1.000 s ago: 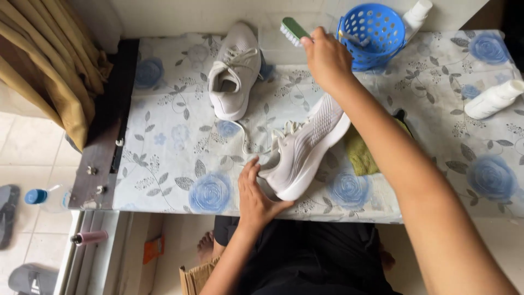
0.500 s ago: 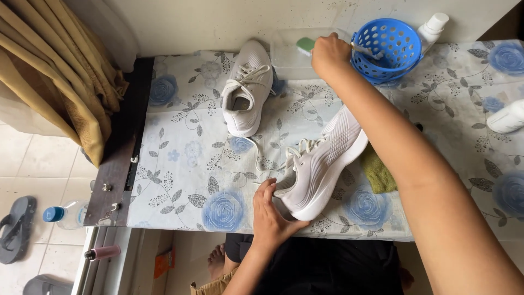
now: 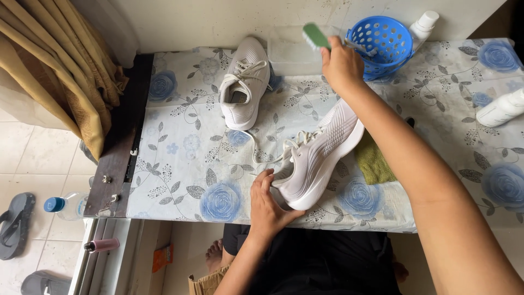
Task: The person removes the laces from a white sneaker and then uses a green brush to scrub the upper, sides, and toe box of the shoe. The person holds the shoe with one hand and scrubs with the other, focusing on different areas of the shoe's exterior.
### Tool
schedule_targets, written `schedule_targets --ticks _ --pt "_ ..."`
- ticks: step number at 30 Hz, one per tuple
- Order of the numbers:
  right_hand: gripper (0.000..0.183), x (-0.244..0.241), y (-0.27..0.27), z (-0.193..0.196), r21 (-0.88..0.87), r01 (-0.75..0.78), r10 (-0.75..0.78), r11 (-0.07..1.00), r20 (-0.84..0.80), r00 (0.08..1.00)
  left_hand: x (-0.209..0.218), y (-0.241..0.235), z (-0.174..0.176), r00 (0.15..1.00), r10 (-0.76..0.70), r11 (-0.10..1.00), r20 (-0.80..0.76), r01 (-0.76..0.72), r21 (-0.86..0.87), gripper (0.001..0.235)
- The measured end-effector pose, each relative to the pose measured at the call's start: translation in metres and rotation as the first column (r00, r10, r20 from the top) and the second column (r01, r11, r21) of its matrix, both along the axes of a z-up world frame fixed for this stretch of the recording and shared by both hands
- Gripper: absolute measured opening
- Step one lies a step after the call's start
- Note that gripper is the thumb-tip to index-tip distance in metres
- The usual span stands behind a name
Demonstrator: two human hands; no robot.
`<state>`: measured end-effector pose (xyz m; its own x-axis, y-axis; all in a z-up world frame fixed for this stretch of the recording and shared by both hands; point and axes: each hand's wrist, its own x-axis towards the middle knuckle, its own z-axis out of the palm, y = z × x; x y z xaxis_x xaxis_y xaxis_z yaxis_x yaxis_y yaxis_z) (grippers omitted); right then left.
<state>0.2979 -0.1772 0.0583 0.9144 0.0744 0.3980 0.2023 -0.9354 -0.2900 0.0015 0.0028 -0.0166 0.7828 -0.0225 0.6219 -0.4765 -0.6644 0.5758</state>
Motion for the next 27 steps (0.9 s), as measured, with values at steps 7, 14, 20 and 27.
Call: schedule_targets --ticks 7,14,20,27 --pt "0.029 -0.021 -0.006 0.006 0.033 0.0 0.01 0.999 -0.309 0.951 -0.006 0.0 0.008 1.0 0.021 1.0 0.013 -0.021 -0.004 0.094" --pt "0.03 -0.051 -0.02 0.021 0.119 -0.109 0.115 0.987 -0.043 0.992 -0.003 -0.004 0.014 0.993 0.083 0.997 0.083 -0.082 -0.006 0.102" --pt "0.028 -0.188 -0.03 0.019 0.527 -0.252 0.162 0.812 0.211 0.964 0.0 -0.003 0.007 0.993 0.07 0.998 0.097 -0.069 -0.012 0.108" --pt "0.031 -0.282 -0.031 -0.041 0.585 -0.008 -0.071 0.811 0.113 0.991 0.003 -0.005 0.007 0.992 0.055 0.998 0.112 -0.055 -0.004 0.096"
